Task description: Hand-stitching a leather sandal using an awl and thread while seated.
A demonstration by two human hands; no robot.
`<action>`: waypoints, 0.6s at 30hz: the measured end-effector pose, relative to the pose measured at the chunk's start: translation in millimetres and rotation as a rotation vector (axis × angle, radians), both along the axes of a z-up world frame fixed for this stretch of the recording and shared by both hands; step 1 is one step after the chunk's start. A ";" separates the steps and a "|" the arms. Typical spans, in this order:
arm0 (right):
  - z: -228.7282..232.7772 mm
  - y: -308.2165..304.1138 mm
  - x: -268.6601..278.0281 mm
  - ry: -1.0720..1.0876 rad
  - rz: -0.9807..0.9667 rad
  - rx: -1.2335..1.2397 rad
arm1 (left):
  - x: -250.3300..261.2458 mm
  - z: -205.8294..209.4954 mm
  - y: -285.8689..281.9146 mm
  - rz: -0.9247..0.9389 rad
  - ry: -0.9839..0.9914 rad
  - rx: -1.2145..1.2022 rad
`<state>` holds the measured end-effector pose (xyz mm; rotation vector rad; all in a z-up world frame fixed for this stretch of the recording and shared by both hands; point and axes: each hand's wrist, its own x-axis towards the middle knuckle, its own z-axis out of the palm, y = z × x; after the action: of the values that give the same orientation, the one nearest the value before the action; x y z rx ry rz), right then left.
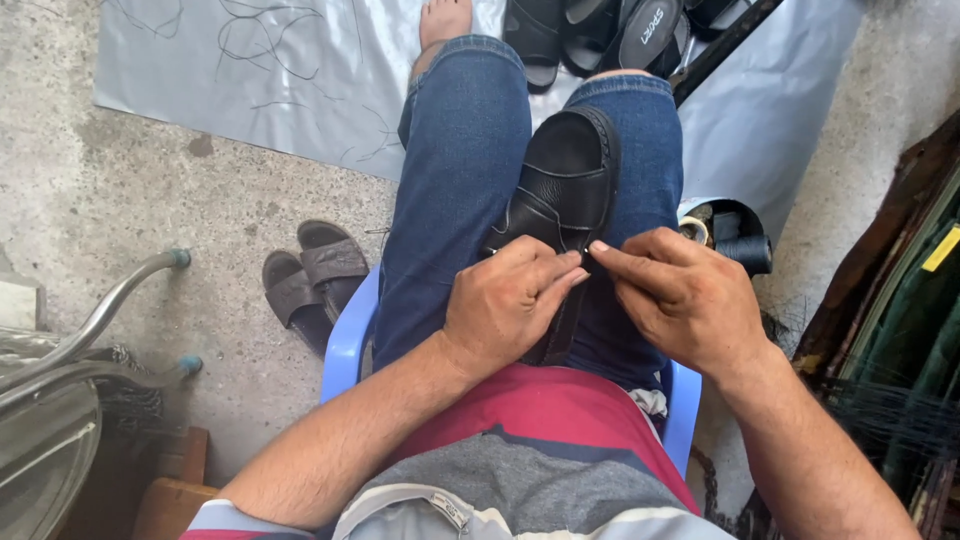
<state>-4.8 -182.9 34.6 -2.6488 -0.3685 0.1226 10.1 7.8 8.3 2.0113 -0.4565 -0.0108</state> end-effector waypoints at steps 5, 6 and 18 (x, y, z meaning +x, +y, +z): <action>-7.0 2.4 -0.7 -0.086 0.014 -0.028 | 2.7 2.9 0.4 -0.024 0.018 -0.007; -5.1 3.3 -0.7 -0.091 0.012 -0.023 | 3.9 6.9 2.0 -0.026 0.013 -0.003; 17.4 8.8 1.5 -0.076 0.026 -0.089 | 23.5 65.0 32.1 -0.245 -0.166 0.666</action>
<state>-3.4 -174.2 52.0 -2.7433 -0.4315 0.0471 33.6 39.9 73.3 2.6017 -0.8930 -0.1672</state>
